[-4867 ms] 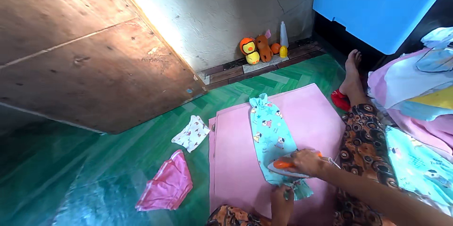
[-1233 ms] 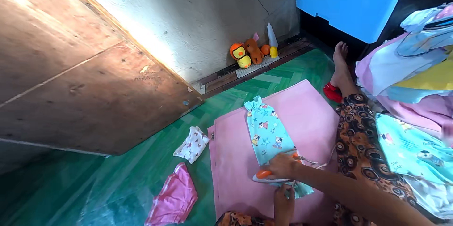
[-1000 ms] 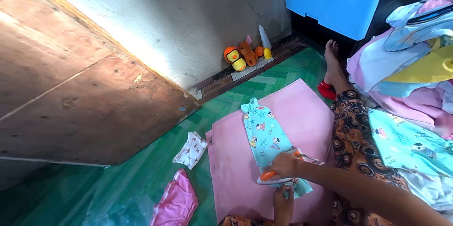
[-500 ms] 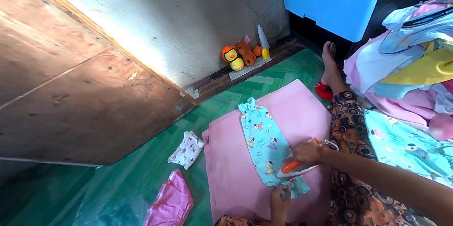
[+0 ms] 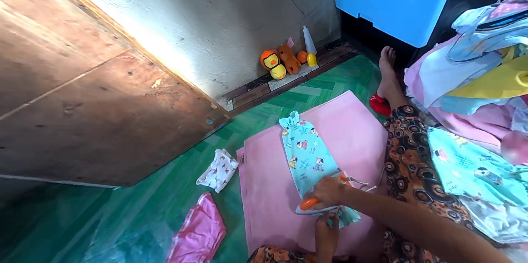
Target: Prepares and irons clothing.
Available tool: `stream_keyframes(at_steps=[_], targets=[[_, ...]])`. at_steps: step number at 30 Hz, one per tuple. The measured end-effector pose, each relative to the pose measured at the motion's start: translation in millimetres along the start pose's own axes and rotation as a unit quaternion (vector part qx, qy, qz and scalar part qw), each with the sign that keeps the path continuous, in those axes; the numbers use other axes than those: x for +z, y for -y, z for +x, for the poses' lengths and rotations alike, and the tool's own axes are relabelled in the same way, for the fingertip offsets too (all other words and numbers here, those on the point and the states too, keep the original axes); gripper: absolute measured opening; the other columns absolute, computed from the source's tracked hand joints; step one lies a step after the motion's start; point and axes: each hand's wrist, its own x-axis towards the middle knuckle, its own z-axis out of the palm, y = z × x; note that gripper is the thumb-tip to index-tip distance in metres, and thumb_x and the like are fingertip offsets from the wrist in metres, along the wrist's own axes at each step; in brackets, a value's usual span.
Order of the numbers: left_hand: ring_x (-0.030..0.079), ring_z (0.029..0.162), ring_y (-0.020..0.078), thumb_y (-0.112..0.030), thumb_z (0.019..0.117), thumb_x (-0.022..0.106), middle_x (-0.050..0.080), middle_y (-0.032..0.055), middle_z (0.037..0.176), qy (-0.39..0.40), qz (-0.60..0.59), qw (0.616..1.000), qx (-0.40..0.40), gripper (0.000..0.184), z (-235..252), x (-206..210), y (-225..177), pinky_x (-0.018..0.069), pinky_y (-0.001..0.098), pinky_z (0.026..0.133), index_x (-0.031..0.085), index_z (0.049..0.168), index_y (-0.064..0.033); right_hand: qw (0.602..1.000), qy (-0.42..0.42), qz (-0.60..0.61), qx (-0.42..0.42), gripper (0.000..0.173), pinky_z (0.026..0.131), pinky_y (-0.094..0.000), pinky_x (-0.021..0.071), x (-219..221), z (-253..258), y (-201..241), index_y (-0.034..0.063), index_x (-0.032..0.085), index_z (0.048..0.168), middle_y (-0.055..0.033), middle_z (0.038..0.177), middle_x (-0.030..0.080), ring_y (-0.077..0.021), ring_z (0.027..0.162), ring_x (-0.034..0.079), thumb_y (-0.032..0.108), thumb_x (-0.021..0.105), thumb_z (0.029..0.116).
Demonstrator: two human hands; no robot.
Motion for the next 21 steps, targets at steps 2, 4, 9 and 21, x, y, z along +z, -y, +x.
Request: stream_keyframes(at_steps=[2, 4, 9, 21], targets=[[0.068, 0.084, 0.0269, -0.014, 0.1007, 0.061, 0.073, 0.0188, 0.097, -0.002, -0.001, 1.0, -0.001, 0.022, -1, -1, 0, 0.0552, 0.0467, 0.082, 0.074, 0.108, 0.0028, 1.0, -0.001, 0.006, 0.01, 0.049, 0.093, -0.0636, 0.0492, 0, 8, 7, 0.0236, 0.052, 0.152, -0.0237, 0.116, 0.07, -0.045, 0.111, 0.066, 0.045, 0.051, 0.1073], [0.07, 0.088, 0.027, -0.013, 0.1004, 0.061, 0.073, 0.0186, 0.099, -0.005, -0.006, 1.0, 0.0, 0.022, -1, 0, 2, 0.0556, 0.0467, 0.085, 0.074, 0.108, 0.0027, 1.0, -0.004, 0.015, 0.014, 0.049, 0.094, -0.0638, 0.0489, 0, 12, 10, 0.0239, 0.051, 0.152, -0.0239, 0.116, 0.07, -0.0453, 0.112, 0.066, 0.045, 0.051, 0.1071], [0.069, 0.083, 0.0249, -0.015, 0.101, 0.062, 0.073, 0.0175, 0.098, -0.001, -0.015, 1.0, -0.013, 0.022, -1, -1, 4, 0.0574, 0.045, 0.081, 0.073, 0.109, 0.002, 1.0, 0.009, 0.015, 0.008, 0.05, 0.094, -0.0641, 0.049, -1, 3, 4, 0.024, 0.05, 0.153, -0.0248, 0.115, 0.07, -0.0458, 0.112, 0.066, 0.044, 0.051, 0.1075], [0.073, 0.083, 0.0213, -0.01, 0.1014, 0.062, 0.071, 0.0194, 0.108, 0.124, -0.155, 0.978, -0.07, 0.026, -11, 0, -4, 0.0622, 0.0377, 0.079, 0.066, 0.122, 0.0044, 0.998, 0.004, -0.028, -0.051, 0.048, 0.092, -0.0641, 0.0497, 6, -58, -59, 0.0262, 0.055, 0.151, -0.0233, 0.102, 0.073, -0.0456, 0.1, 0.069, 0.043, 0.055, 0.1063]])
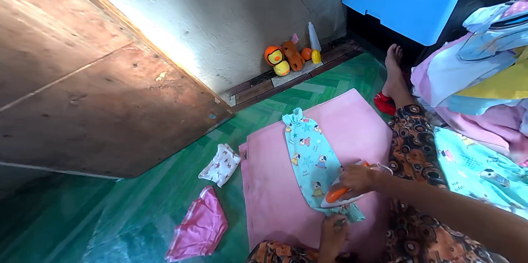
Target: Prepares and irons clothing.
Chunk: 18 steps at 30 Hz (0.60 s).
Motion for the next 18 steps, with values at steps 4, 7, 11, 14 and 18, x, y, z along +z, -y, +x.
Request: stream_keyframes(at_steps=[4, 7, 11, 14, 18], targets=[[0.073, 0.081, 0.0203, -0.011, 0.1014, 0.063, 0.072, 0.0183, 0.102, -0.008, 0.01, 1.0, -0.02, 0.025, 2, 0, -2, 0.0613, 0.0365, 0.078, 0.066, 0.12, 0.0047, 1.0, 0.013, -0.004, 0.014, 0.049, 0.092, -0.0636, 0.0494, -4, 9, 10, 0.0264, 0.052, 0.152, -0.0244, 0.108, 0.072, -0.0463, 0.103, 0.068, 0.045, 0.051, 0.1075], [0.072, 0.076, 0.0187, -0.013, 0.1016, 0.063, 0.072, 0.0172, 0.096, -0.015, 0.006, 1.0, -0.023, 0.025, 4, 0, 0, 0.0614, 0.0349, 0.075, 0.066, 0.118, 0.006, 1.0, 0.0, -0.003, 0.017, 0.049, 0.088, -0.0644, 0.0503, -1, 26, 21, 0.0267, 0.052, 0.152, -0.0238, 0.108, 0.072, -0.046, 0.101, 0.068, 0.046, 0.051, 0.1072], [0.072, 0.074, 0.0172, -0.014, 0.1024, 0.062, 0.073, 0.0166, 0.095, -0.021, 0.009, 0.999, -0.025, 0.026, 4, -1, -1, 0.0615, 0.0333, 0.073, 0.065, 0.118, 0.0068, 0.999, -0.001, 0.023, 0.037, 0.047, 0.09, -0.0645, 0.0497, -10, 53, 48, 0.0228, 0.052, 0.151, -0.0248, 0.112, 0.071, -0.0465, 0.106, 0.067, 0.042, 0.051, 0.108], [0.072, 0.074, 0.0174, -0.016, 0.103, 0.061, 0.073, 0.0162, 0.093, -0.024, 0.015, 0.999, -0.037, 0.027, 5, -1, -1, 0.0615, 0.0336, 0.073, 0.065, 0.118, 0.0066, 0.997, -0.011, 0.046, 0.058, 0.048, 0.092, -0.0653, 0.0493, -8, 73, 61, 0.0213, 0.052, 0.151, -0.0256, 0.116, 0.07, -0.0469, 0.11, 0.066, 0.043, 0.05, 0.108], [0.072, 0.073, 0.0169, -0.016, 0.1039, 0.061, 0.073, 0.0155, 0.092, -0.023, 0.016, 0.999, -0.043, 0.027, 5, 0, -2, 0.0615, 0.0327, 0.072, 0.064, 0.119, 0.0067, 0.996, -0.007, 0.058, 0.065, 0.049, 0.092, -0.0656, 0.0493, -9, 77, 64, 0.0227, 0.052, 0.152, -0.025, 0.115, 0.07, -0.0466, 0.111, 0.066, 0.043, 0.051, 0.1076]])
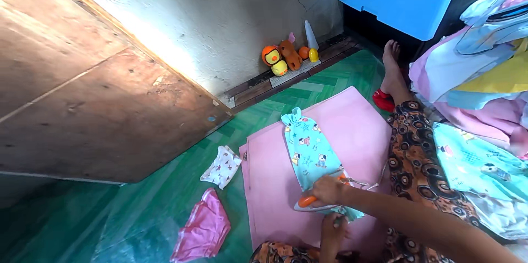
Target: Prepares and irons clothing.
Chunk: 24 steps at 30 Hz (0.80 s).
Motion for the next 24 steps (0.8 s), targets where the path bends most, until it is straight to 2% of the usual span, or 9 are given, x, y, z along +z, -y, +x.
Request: stream_keyframes(at_steps=[4, 7, 12, 14, 17, 21, 24], targets=[[0.072, 0.074, 0.0175, -0.014, 0.1039, 0.059, 0.073, 0.0158, 0.092, 0.0, 0.006, 1.0, 0.002, 0.026, -1, 0, 0, 0.061, 0.0336, 0.073, 0.064, 0.119, 0.0071, 1.0, -0.008, 0.003, -0.009, 0.048, 0.092, -0.0657, 0.0499, 1, -14, -14, 0.0221, 0.054, 0.15, -0.0256, 0.114, 0.07, -0.047, 0.109, 0.067, 0.044, 0.054, 0.1065], [0.072, 0.073, 0.0161, -0.013, 0.1035, 0.06, 0.073, 0.0147, 0.091, 0.004, 0.0, 1.0, 0.005, 0.025, 0, 1, 0, 0.061, 0.0322, 0.072, 0.064, 0.118, 0.0072, 0.999, -0.01, -0.017, -0.033, 0.046, 0.086, -0.0659, 0.0512, 1, -35, -36, 0.0243, 0.056, 0.148, -0.0238, 0.105, 0.072, -0.0464, 0.101, 0.069, 0.044, 0.056, 0.1058], [0.072, 0.073, 0.0165, -0.012, 0.1033, 0.06, 0.072, 0.0151, 0.09, 0.005, -0.002, 1.0, 0.005, 0.024, 0, 2, -1, 0.0611, 0.0328, 0.072, 0.064, 0.117, 0.008, 0.997, 0.006, -0.049, -0.059, 0.046, 0.089, -0.0661, 0.0503, 0, -68, -74, 0.0282, 0.057, 0.149, -0.0239, 0.103, 0.073, -0.0467, 0.1, 0.069, 0.044, 0.058, 0.1049], [0.072, 0.072, 0.0166, -0.012, 0.1031, 0.061, 0.072, 0.0153, 0.089, 0.003, 0.001, 1.0, 0.007, 0.024, 0, 2, -2, 0.0611, 0.0329, 0.072, 0.065, 0.116, 0.0081, 0.997, 0.011, -0.056, -0.052, 0.048, 0.089, -0.0648, 0.0505, 0, -73, -77, 0.0292, 0.055, 0.151, -0.0234, 0.106, 0.072, -0.0455, 0.102, 0.069, 0.046, 0.055, 0.1058], [0.072, 0.071, 0.0162, -0.012, 0.1034, 0.06, 0.072, 0.0149, 0.089, 0.004, 0.005, 1.0, 0.005, 0.024, 1, 2, -3, 0.0612, 0.0325, 0.071, 0.065, 0.116, 0.0077, 0.998, 0.017, -0.049, -0.045, 0.048, 0.091, -0.0647, 0.0502, -2, -69, -69, 0.0285, 0.053, 0.152, -0.0236, 0.111, 0.072, -0.046, 0.105, 0.068, 0.046, 0.053, 0.1065], [0.072, 0.071, 0.0163, -0.012, 0.1031, 0.06, 0.073, 0.0154, 0.09, 0.005, 0.013, 1.0, 0.013, 0.025, 3, 1, -1, 0.0617, 0.0322, 0.071, 0.065, 0.116, 0.0083, 0.998, 0.008, -0.043, -0.041, 0.048, 0.088, -0.0648, 0.0505, -1, -44, -45, 0.0245, 0.054, 0.151, -0.0238, 0.107, 0.072, -0.0459, 0.102, 0.068, 0.045, 0.052, 0.1071], [0.072, 0.071, 0.0167, -0.015, 0.1032, 0.06, 0.073, 0.0151, 0.09, 0.002, 0.035, 0.999, 0.014, 0.025, 3, 1, 0, 0.0619, 0.0328, 0.071, 0.066, 0.115, 0.007, 0.999, -0.002, -0.023, -0.023, 0.047, 0.087, -0.0655, 0.0502, -2, -18, -16, 0.0211, 0.055, 0.148, -0.0246, 0.109, 0.071, -0.0464, 0.105, 0.068, 0.043, 0.052, 0.1072]])
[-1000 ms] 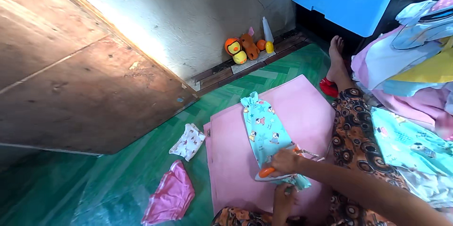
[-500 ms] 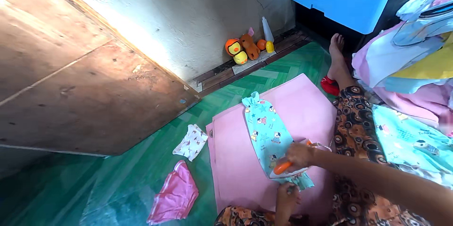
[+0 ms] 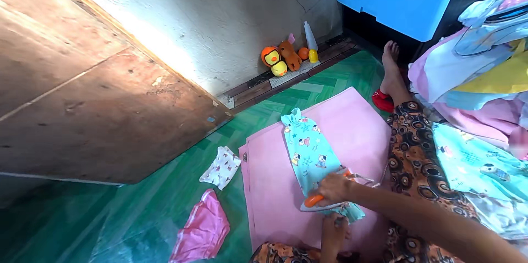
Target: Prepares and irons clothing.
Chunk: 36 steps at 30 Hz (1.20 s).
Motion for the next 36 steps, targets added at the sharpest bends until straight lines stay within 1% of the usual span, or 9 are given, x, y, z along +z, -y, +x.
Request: stream_keyframes(at_steps=[5, 10, 13, 18, 20, 24, 31, 33, 36], targets=[[0.073, 0.074, 0.018, -0.016, 0.1043, 0.058, 0.073, 0.0154, 0.091, -0.002, 0.018, 1.0, -0.019, 0.027, -3, -1, -4, 0.0611, 0.0344, 0.075, 0.065, 0.118, 0.0062, 0.999, -0.012, 0.042, 0.028, 0.047, 0.094, -0.0655, 0.0488, -1, 34, 30, 0.0213, 0.053, 0.15, -0.0245, 0.119, 0.07, -0.046, 0.114, 0.065, 0.04, 0.053, 0.1075], [0.073, 0.074, 0.0172, -0.016, 0.1049, 0.058, 0.074, 0.0144, 0.089, 0.0, 0.001, 1.0, -0.023, 0.027, -3, 0, -2, 0.0611, 0.0338, 0.074, 0.063, 0.12, 0.0058, 0.998, -0.003, 0.046, 0.037, 0.05, 0.094, -0.0665, 0.0487, -2, 27, 26, 0.0216, 0.053, 0.151, -0.0256, 0.118, 0.07, -0.0473, 0.114, 0.065, 0.041, 0.057, 0.1055], [0.073, 0.074, 0.0168, -0.015, 0.1043, 0.059, 0.073, 0.0148, 0.09, 0.002, -0.011, 1.0, -0.022, 0.027, -3, 0, -2, 0.0615, 0.0332, 0.074, 0.063, 0.12, 0.0063, 0.999, 0.004, 0.041, 0.032, 0.051, 0.094, -0.0664, 0.0485, 0, 10, 10, 0.0239, 0.051, 0.153, -0.0262, 0.117, 0.07, -0.0474, 0.112, 0.065, 0.042, 0.057, 0.1058], [0.073, 0.073, 0.0163, -0.013, 0.1041, 0.059, 0.073, 0.0151, 0.091, 0.006, -0.024, 1.0, -0.013, 0.025, -4, 0, -3, 0.0617, 0.0324, 0.073, 0.064, 0.118, 0.0069, 1.0, 0.009, -0.009, -0.022, 0.047, 0.087, -0.0669, 0.0507, 4, -35, -39, 0.0284, 0.055, 0.15, -0.0241, 0.101, 0.073, -0.0477, 0.098, 0.069, 0.044, 0.057, 0.1052], [0.072, 0.073, 0.0164, -0.013, 0.1041, 0.06, 0.073, 0.0153, 0.091, 0.008, -0.021, 1.0, -0.015, 0.025, -4, 0, -4, 0.0614, 0.0325, 0.073, 0.064, 0.118, 0.0068, 0.999, 0.026, -0.026, -0.024, 0.048, 0.089, -0.0665, 0.0503, 1, -53, -55, 0.0301, 0.053, 0.152, -0.024, 0.105, 0.073, -0.0472, 0.101, 0.069, 0.046, 0.055, 0.1057], [0.072, 0.073, 0.0172, -0.014, 0.1037, 0.06, 0.073, 0.0156, 0.091, 0.008, -0.015, 1.0, -0.02, 0.026, -3, 0, -5, 0.0615, 0.0333, 0.073, 0.065, 0.118, 0.0064, 0.998, 0.035, -0.045, -0.014, 0.05, 0.087, -0.0644, 0.0513, -3, -71, -67, 0.0324, 0.049, 0.154, -0.0241, 0.11, 0.071, -0.0458, 0.102, 0.069, 0.047, 0.053, 0.1063], [0.073, 0.075, 0.0183, -0.021, 0.1046, 0.06, 0.073, 0.0157, 0.093, 0.006, 0.013, 1.0, -0.024, 0.03, -1, 0, -6, 0.0614, 0.0348, 0.075, 0.066, 0.118, 0.0053, 1.0, 0.016, -0.027, -0.001, 0.052, 0.094, -0.0648, 0.0487, 3, -38, -36, 0.0288, 0.048, 0.156, -0.0257, 0.113, 0.07, -0.0475, 0.106, 0.067, 0.047, 0.051, 0.1073], [0.073, 0.076, 0.0198, -0.021, 0.1044, 0.06, 0.073, 0.0168, 0.094, 0.003, 0.016, 1.0, -0.02, 0.031, -2, -1, -5, 0.0616, 0.0364, 0.076, 0.066, 0.118, 0.0059, 1.0, 0.002, -0.019, -0.001, 0.051, 0.089, -0.0656, 0.0498, 3, -20, -18, 0.0264, 0.049, 0.154, -0.0261, 0.111, 0.07, -0.0479, 0.103, 0.067, 0.045, 0.052, 0.1073], [0.073, 0.075, 0.0203, -0.019, 0.1037, 0.061, 0.073, 0.0171, 0.093, -0.001, 0.015, 1.0, -0.01, 0.03, -1, 0, -2, 0.062, 0.0369, 0.076, 0.066, 0.118, 0.0066, 1.0, -0.009, 0.008, 0.026, 0.049, 0.092, -0.0661, 0.0494, 2, 10, 10, 0.0224, 0.051, 0.153, -0.0265, 0.115, 0.07, -0.0482, 0.109, 0.066, 0.043, 0.051, 0.1077]])
